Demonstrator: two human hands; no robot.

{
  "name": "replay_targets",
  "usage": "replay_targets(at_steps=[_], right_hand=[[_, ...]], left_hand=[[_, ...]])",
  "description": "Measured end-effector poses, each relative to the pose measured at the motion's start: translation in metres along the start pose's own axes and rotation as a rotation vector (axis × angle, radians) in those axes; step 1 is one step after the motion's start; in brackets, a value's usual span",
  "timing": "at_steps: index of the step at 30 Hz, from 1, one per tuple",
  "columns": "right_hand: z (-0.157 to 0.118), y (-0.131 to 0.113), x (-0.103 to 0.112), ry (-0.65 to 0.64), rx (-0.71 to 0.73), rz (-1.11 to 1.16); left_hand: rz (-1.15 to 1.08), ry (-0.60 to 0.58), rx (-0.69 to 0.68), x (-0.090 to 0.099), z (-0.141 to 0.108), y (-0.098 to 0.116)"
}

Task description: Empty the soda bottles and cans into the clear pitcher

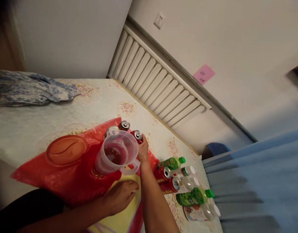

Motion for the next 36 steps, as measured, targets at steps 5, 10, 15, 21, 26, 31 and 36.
replay_targets(at_steps=[5,10,15,21,26,31,36], right_hand=[[-0.013,-0.012,0.072,0.114,-0.061,-0.02],[-0.052,-0.029,0.122,0.196,-0.131,-0.1],[-0.093,-0.029,0.148,0.241,-0.207,-0.034],[-0.135,-0.028,0.147,0.123,-0.218,0.094],[-0.163,-0.031,0.128,0.017,-0.236,0.156],[-0.175,-0.036,0.121,-0.02,-0.282,0.132],[-0.163,-0.039,0.129,-0.026,-0.301,0.248]], left_hand=[[-0.096,0.039,-0.009,-0.002,0.007,-0.001],[-0.393,0.054,0.115,-0.014,0.016,-0.016],[-0.579,0.086,0.211,-0.025,0.019,-0.03],[-0.608,0.105,0.079,-0.009,0.015,-0.017],[-0.642,0.053,0.009,0.009,0.01,0.0],[-0.583,0.011,-0.008,0.02,0.004,0.01],[-0.518,-0.006,-0.024,0.023,-0.005,0.011]])
Point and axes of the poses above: each hand's wrist, its own z-axis towards the middle knuckle, its own x-axis out of the back of the hand, y = z × x, the point moved 6 cm from there along z, towards the middle knuckle, and after that the axes turned 7 degrees about z, right-handed, at the moved point
